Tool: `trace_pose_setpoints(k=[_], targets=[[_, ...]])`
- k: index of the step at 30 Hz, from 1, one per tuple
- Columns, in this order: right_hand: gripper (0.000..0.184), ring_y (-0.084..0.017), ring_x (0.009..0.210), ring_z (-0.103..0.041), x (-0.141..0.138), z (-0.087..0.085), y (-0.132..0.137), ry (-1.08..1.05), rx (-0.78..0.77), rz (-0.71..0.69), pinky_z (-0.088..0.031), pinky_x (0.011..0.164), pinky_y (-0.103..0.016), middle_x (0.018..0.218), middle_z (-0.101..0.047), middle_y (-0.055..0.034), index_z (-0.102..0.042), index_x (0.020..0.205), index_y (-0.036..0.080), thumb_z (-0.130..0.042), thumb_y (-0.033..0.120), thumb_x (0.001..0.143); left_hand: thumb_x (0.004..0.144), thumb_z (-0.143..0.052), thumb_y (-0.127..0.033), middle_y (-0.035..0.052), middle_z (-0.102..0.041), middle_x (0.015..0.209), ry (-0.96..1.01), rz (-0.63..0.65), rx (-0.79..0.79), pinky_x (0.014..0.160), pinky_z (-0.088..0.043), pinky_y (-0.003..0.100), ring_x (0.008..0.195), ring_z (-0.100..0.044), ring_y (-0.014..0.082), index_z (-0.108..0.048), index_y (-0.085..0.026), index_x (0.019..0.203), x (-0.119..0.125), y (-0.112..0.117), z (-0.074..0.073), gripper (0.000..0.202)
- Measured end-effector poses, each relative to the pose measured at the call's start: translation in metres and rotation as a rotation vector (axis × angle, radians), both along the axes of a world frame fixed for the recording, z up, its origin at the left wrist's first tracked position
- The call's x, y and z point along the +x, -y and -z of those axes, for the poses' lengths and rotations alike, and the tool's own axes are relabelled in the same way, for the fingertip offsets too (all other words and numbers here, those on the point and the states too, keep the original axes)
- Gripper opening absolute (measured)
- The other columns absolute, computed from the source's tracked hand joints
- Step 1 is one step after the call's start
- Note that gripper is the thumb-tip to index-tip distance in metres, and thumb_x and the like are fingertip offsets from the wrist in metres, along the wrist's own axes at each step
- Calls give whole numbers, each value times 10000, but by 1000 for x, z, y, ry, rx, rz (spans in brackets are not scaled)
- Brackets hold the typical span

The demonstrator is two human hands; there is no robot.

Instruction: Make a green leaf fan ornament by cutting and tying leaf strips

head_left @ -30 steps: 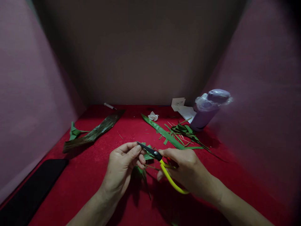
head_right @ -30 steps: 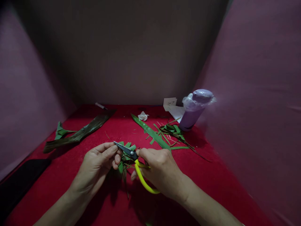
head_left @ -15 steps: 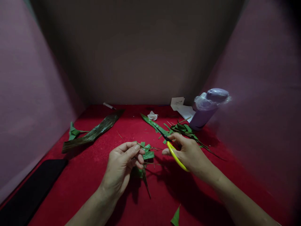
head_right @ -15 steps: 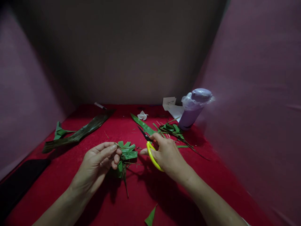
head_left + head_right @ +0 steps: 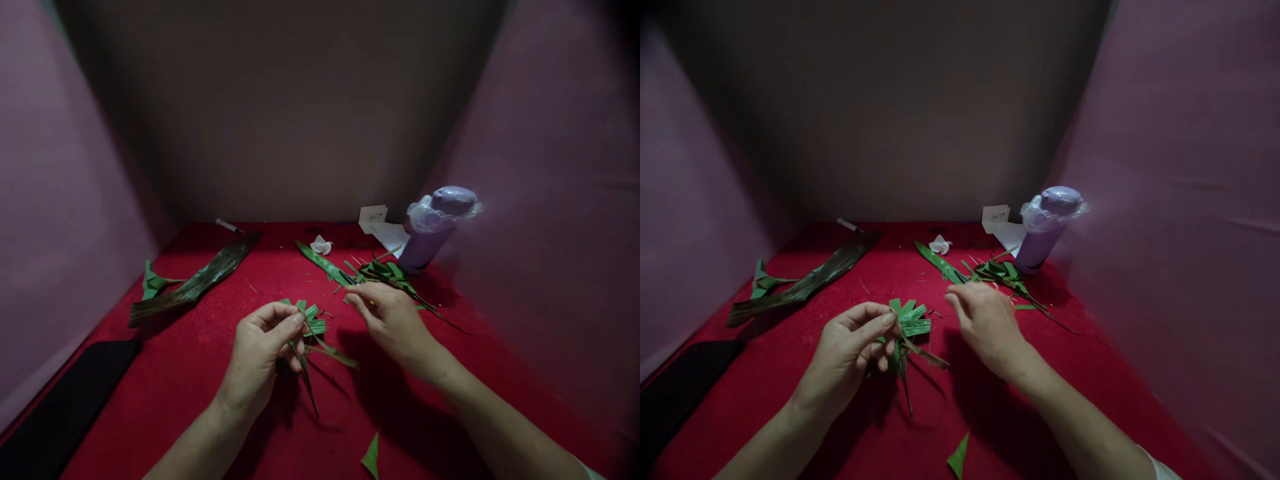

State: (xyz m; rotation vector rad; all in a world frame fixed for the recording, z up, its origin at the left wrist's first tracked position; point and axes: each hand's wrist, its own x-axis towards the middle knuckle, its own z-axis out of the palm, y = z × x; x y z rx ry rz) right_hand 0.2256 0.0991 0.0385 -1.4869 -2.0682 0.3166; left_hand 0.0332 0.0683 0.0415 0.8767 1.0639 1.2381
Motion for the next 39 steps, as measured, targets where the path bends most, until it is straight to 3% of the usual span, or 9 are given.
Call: trace_pose_setpoints(k=[2, 3, 7, 11, 15, 22, 33, 39], targets=[[255, -150, 734, -599, -17, -7, 12, -366, -279, -247, -446, 657, -251, 807, -672, -39, -639, 833, 174, -470, 359, 880, 663, -703, -283, -11, -575, 572, -19, 1, -10, 337, -381, 167, 414, -477, 66, -606, -136, 695, 1, 0, 1, 179], [243, -136, 680, -588, -25, -9, 16, -485, -382, -275, -441, 608, -239, 763, -662, -24, -630, 816, 169, -517, 382, 848, 663, -704, -284, -24, -557, 552, -25, 0, -9, 336, -368, 161, 400, -452, 55, -609, -138, 694, 1, 1, 2, 177], [247, -93, 555, -529, -44, -6, 20, -781, -573, -248, -405, 523, -212, 614, -591, 14, -564, 677, 151, -659, 375, 721, 657, -711, -287, -39, -525, 509, -28, 12, -7, 332, -335, 155, 381, -407, 44, -618, -140, 696, 2, 2, 5, 178], [336, -55, 420, -431, -42, -9, 17, -884, -728, -279, -327, 423, -190, 496, -542, 36, -538, 608, 151, -682, 447, 673, 693, -679, -295, -18, -559, 563, 24, 48, -13, 339, -351, 164, 411, -453, 61, -631, -138, 752, 2, 2, 5, 174], [368, -41, 380, -369, -37, -15, 17, -885, -754, -275, -258, 390, -190, 455, -518, 48, -546, 582, 153, -696, 482, 645, 725, -650, -294, -7, -572, 617, 69, 60, -18, 349, -374, 162, 447, -483, 66, -649, -131, 812, 2, 1, 2, 184], [326, -48, 399, -426, -37, -9, 17, -910, -784, -300, -295, 422, -184, 451, -529, 47, -545, 596, 147, -705, 425, 658, 671, -708, -279, -31, -531, 510, 13, 55, 17, 331, -364, 162, 389, -422, 50, -627, -131, 686, 5, 1, 2, 169], [215, -45, 412, -441, -38, -7, 20, -957, -688, -318, -306, 432, -179, 468, -533, 51, -549, 642, 145, -646, 314, 733, 688, -700, -275, -56, -485, 446, 16, 62, 30, 307, -338, 167, 339, -397, 46, -589, -144, 619, 5, 0, 6, 185], [221, -51, 422, -455, -38, -7, 20, -968, -679, -289, -314, 432, -184, 485, -536, 44, -564, 647, 147, -656, 331, 727, 707, -681, -294, -13, -569, 576, 28, 34, 34, 338, -375, 172, 406, -462, 57, -634, -127, 711, 4, 1, 5, 173]])
